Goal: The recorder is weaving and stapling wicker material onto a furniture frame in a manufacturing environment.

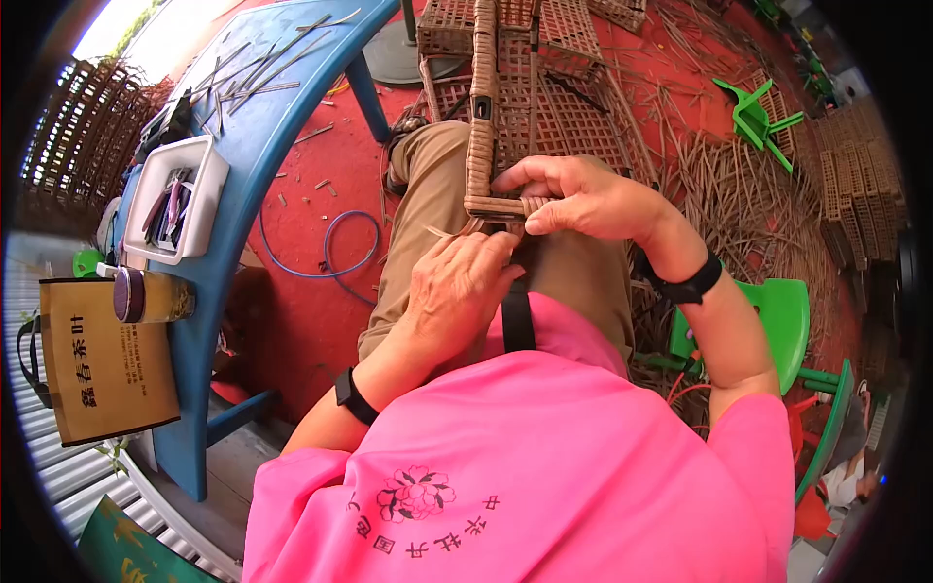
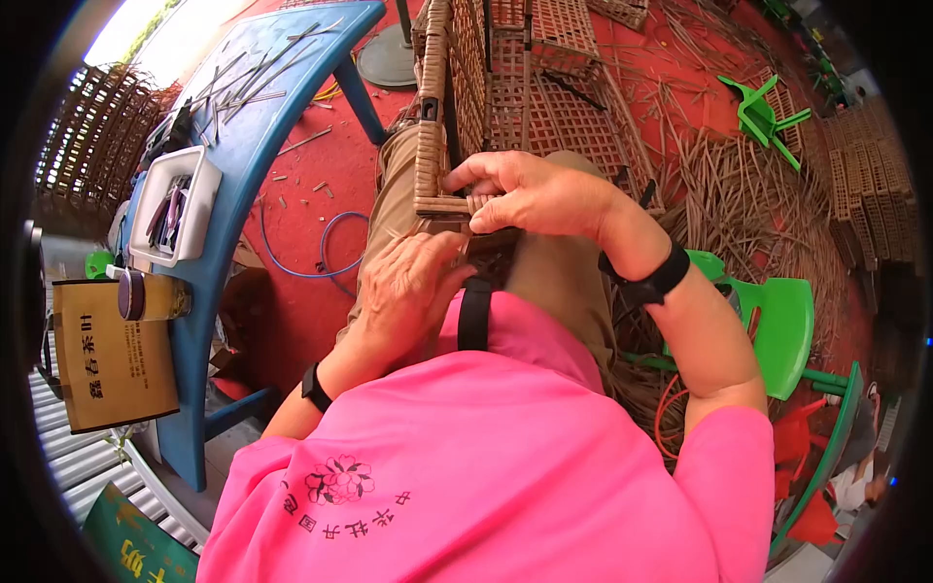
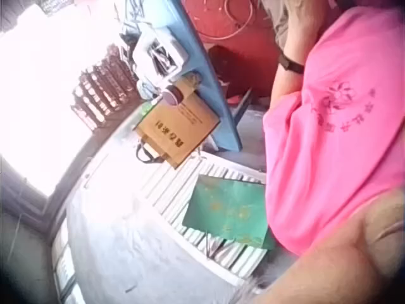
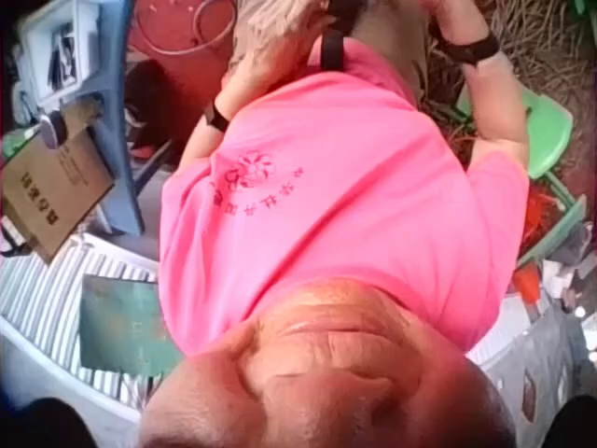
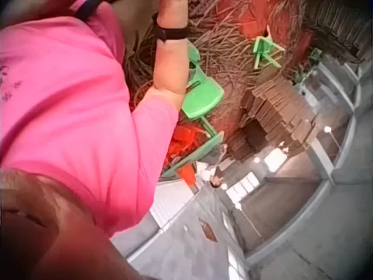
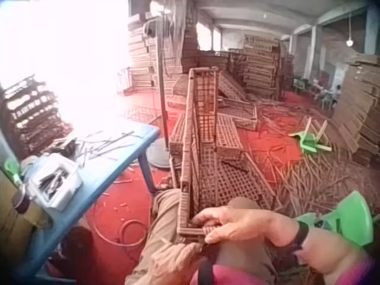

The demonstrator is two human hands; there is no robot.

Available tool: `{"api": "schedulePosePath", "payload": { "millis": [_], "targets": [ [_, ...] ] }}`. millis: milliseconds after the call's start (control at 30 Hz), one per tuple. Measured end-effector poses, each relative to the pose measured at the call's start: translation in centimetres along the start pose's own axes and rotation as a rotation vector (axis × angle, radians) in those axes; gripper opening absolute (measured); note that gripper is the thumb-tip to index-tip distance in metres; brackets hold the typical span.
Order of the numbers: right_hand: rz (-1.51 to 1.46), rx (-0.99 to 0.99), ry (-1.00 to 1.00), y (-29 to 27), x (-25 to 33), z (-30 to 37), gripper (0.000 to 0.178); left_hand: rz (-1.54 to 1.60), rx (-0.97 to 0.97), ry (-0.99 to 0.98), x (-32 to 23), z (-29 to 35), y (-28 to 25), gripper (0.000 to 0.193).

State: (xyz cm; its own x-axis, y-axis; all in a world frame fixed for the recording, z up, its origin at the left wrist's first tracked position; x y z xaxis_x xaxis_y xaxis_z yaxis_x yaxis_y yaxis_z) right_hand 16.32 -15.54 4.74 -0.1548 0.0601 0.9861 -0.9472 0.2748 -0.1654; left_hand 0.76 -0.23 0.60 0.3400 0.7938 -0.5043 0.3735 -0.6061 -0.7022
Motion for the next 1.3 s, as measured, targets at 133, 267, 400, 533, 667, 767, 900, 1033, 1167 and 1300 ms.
{"api": "schedulePosePath", "payload": {
  "millis": [133, 267, 400, 533, 667, 767, 900, 1033, 1167, 1300],
  "targets": [
    [-0.298, 0.020, 0.129, 0.0, 0.5, 0.7, 0.052, 0.004, -0.059, -0.289, -1.6, 0.7, 0.5, 0.026],
    [-0.313, 0.001, 0.136, 0.2, 0.3, 0.4, 0.048, 0.192, -0.105, -0.387, -1.8, 0.3, 0.9, 0.019],
    [-0.248, -0.016, 0.161, -0.1, 0.1, 0.5, 0.048, 0.177, 0.010, -0.450, -2.1, 0.1, 1.0, 0.017],
    [-0.241, -0.050, 0.114, 0.3, -0.4, 0.3, 0.045, 0.588, 0.205, -0.730, -2.0, -0.1, 0.1, 0.025],
    [-0.234, -0.078, 0.126, 0.5, 0.0, 0.6, 0.043, 0.622, 0.168, -0.721, -2.7, 0.4, -0.9, 0.017],
    [-0.294, -0.127, 0.111, 0.7, -0.1, 0.4, 0.037, 0.832, 0.051, -0.710, -2.9, 0.7, -0.7, 0.013],
    [-0.236, -0.067, 0.128, 0.4, -0.1, 0.1, 0.039, 0.585, -0.013, -0.329, -1.6, 0.4, -0.6, 0.025],
    [-0.249, -0.077, 0.128, 0.5, -0.2, 0.1, 0.040, 0.440, -0.023, -0.161, -0.5, -0.2, 0.2, 0.021],
    [-0.235, -0.091, 0.123, 0.5, -0.2, 0.2, 0.040, 0.477, -0.061, -0.226, -1.2, 0.4, 1.4, 0.016],
    [-0.262, -0.064, 0.138, 0.4, -0.3, 0.2, 0.040, 1.257, 0.029, -0.855, -1.6, 1.6, 2.5, 0.013]
  ]
}}
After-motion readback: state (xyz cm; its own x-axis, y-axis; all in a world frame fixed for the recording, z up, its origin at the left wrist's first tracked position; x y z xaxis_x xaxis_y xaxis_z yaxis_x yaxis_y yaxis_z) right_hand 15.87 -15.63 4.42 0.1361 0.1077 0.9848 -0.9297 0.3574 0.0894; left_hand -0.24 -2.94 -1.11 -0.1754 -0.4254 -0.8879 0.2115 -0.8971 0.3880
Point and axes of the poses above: each hand's wrist, its own z-axis away from the middle knuckle, its own y-axis out of the palm, x = y × z, the point moved 1 cm from there along -z, towards the middle knuckle, and after that the axes turned 13 degrees about -y, right-handed, at the moved point
